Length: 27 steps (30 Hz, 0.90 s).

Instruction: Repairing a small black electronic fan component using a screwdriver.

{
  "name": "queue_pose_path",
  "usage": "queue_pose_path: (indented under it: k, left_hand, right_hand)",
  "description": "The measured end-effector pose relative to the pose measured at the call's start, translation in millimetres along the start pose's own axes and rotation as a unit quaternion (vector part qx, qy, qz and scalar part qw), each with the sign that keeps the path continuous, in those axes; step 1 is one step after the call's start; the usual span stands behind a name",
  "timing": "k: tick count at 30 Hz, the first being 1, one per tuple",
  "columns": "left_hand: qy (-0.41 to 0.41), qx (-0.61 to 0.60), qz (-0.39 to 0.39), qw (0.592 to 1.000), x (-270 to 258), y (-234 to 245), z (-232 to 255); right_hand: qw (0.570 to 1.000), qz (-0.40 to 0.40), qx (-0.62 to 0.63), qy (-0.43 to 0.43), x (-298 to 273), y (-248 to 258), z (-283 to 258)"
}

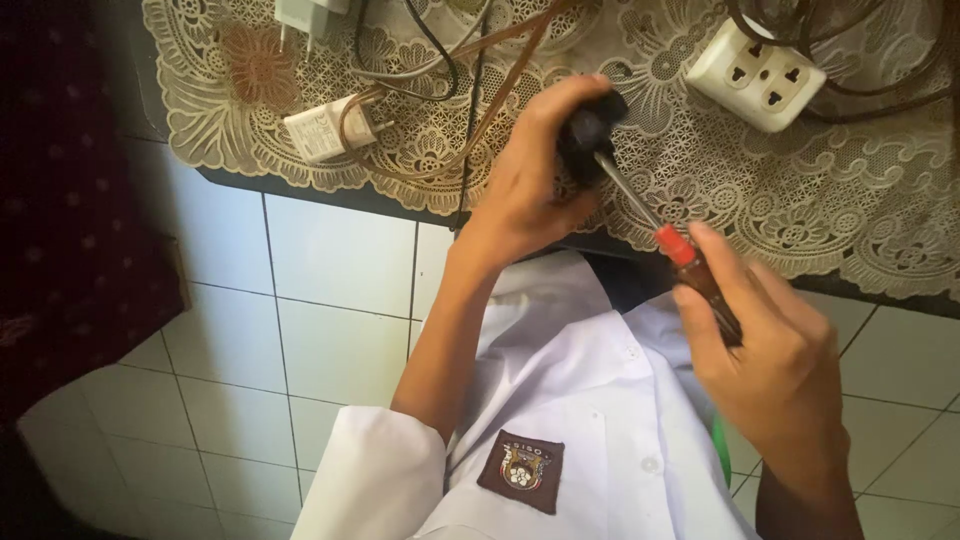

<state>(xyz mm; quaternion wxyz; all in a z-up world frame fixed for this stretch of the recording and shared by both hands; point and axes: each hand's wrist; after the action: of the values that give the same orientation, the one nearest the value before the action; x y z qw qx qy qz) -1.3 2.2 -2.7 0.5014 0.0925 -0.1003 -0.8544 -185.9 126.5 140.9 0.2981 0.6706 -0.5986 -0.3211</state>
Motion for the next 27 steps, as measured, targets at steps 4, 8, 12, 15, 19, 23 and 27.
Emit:
queue_pose_path:
  k: [4,8,12,15,19,23,27]
  left_hand:
    - [0.003,-0.002,-0.009,1.000,-6,-6,15]
    - [-0.010,-0.004,-0.013,1.000,-6,-15,8]
    - [-0.041,-0.011,-0.028,0.999,-1,-11,24]
    - [-0.054,-0.028,-0.022,0.998,2,-17,27]
    - [-0.044,-0.019,-0.008,0.999,-1,-25,10]
    - [-0.061,0.009,-0.009,0.998,-2,-23,13]
    - [-0.060,0.024,-0.004,0.998,-4,-23,14]
  right_hand:
    - [0.999,-0.004,0.005,-0.037,-15,4,2]
    - [0.999,0.002,0.011,-0.052,-32,12,5]
    - [0.998,-0.012,-0.037,-0.046,-24,21,-3]
    - [0.997,-0.032,-0.058,-0.047,-22,23,-3]
    - [0.994,-0.056,-0.078,-0.045,-20,24,-2]
    - [0.995,-0.052,-0.069,-0.045,-15,25,-8]
    - [0.992,-0.069,-0.088,-0.050,-14,27,-9]
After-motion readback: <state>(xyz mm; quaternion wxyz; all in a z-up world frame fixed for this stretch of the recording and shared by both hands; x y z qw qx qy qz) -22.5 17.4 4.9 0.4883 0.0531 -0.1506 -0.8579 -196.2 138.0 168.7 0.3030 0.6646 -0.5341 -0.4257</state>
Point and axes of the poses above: each hand's wrist, its own x-axis towards the middle knuckle, its own y-axis out of the back of the hand, z = x × y, and after that the axes turned 15 degrees about y, right-handed
